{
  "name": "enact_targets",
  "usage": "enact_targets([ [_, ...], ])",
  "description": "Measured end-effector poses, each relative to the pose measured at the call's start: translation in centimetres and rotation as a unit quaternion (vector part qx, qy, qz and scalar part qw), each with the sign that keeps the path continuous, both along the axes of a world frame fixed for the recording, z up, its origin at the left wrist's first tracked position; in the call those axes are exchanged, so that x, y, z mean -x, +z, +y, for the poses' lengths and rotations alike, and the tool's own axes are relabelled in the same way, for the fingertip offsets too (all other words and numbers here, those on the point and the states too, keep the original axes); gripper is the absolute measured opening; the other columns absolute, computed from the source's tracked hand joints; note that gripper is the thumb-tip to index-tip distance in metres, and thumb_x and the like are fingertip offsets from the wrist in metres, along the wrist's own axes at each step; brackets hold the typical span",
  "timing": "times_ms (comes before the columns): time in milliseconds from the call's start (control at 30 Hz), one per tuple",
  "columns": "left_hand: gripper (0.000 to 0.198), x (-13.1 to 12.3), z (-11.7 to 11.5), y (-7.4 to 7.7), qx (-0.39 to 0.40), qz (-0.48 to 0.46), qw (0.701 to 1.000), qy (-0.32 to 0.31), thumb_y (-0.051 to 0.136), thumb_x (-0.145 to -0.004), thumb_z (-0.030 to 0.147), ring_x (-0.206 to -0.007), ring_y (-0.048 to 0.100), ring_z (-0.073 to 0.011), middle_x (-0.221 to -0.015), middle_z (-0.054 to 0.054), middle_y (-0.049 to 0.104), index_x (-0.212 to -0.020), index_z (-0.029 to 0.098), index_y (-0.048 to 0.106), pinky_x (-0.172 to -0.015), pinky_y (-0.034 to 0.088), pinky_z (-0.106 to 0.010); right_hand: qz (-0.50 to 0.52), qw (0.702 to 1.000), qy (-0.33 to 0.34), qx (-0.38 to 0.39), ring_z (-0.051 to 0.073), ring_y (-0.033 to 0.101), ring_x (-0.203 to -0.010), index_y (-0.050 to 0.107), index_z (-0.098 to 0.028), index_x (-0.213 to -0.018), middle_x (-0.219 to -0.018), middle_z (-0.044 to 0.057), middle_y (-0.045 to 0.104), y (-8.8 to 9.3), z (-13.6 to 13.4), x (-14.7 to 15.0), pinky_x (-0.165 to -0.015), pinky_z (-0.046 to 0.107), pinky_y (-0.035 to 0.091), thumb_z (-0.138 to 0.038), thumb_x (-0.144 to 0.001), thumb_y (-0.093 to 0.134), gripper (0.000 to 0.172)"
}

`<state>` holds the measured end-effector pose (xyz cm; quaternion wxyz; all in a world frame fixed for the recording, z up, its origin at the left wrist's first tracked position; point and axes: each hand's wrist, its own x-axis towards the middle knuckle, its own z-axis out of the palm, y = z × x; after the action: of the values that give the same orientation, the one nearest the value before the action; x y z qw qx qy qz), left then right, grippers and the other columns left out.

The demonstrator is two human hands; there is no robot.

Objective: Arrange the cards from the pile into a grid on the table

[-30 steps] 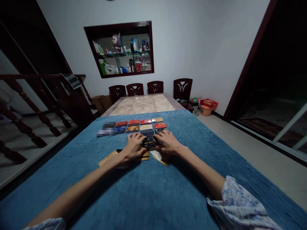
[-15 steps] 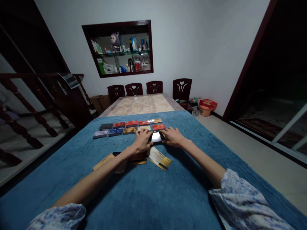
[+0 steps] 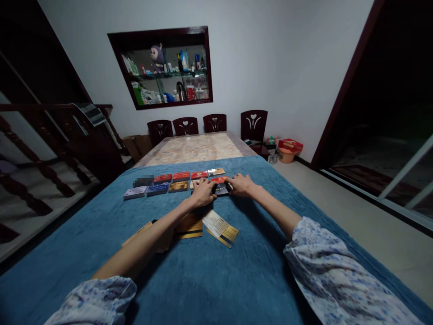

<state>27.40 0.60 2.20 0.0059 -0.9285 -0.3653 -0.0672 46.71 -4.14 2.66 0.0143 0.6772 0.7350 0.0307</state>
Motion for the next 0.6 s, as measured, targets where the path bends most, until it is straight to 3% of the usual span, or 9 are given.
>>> enact_targets([
  [333, 0.038, -0.7, 0.5, 0.4, 0.026, 0.051, 0.998, 0.007, 0.056, -0.084, 0.025, -0.126, 0.042, -0.0354, -0.130, -0.017, 0.058, -0.121, 0.017, 0.057, -0.098, 0.037, -0.056, 0.000, 0.998, 0.004, 0.064, 0.034, 0.054, -0.120, 0.052, -0.025, -0.136, -0.125, 0.015, 0.062, 0.4, 0.8, 0.2, -0.086, 0.040, 0.049, -0.035, -0.084, 0.064, 0.055],
  [600, 0.037, -1.2, 1.1, 0.4, 0.032, 0.064, 0.997, -0.011, 0.058, -0.079, 0.023, -0.128, 0.040, -0.0374, -0.129, -0.019, 0.057, -0.114, 0.014, 0.062, -0.097, 0.040, -0.056, 0.035, 0.996, 0.044, 0.066, 0.026, 0.063, -0.105, 0.062, -0.017, -0.127, -0.117, 0.014, 0.067, -0.1, 2.0, -1.0, -0.086, 0.029, 0.048, -0.032, -0.077, 0.071, 0.052],
])
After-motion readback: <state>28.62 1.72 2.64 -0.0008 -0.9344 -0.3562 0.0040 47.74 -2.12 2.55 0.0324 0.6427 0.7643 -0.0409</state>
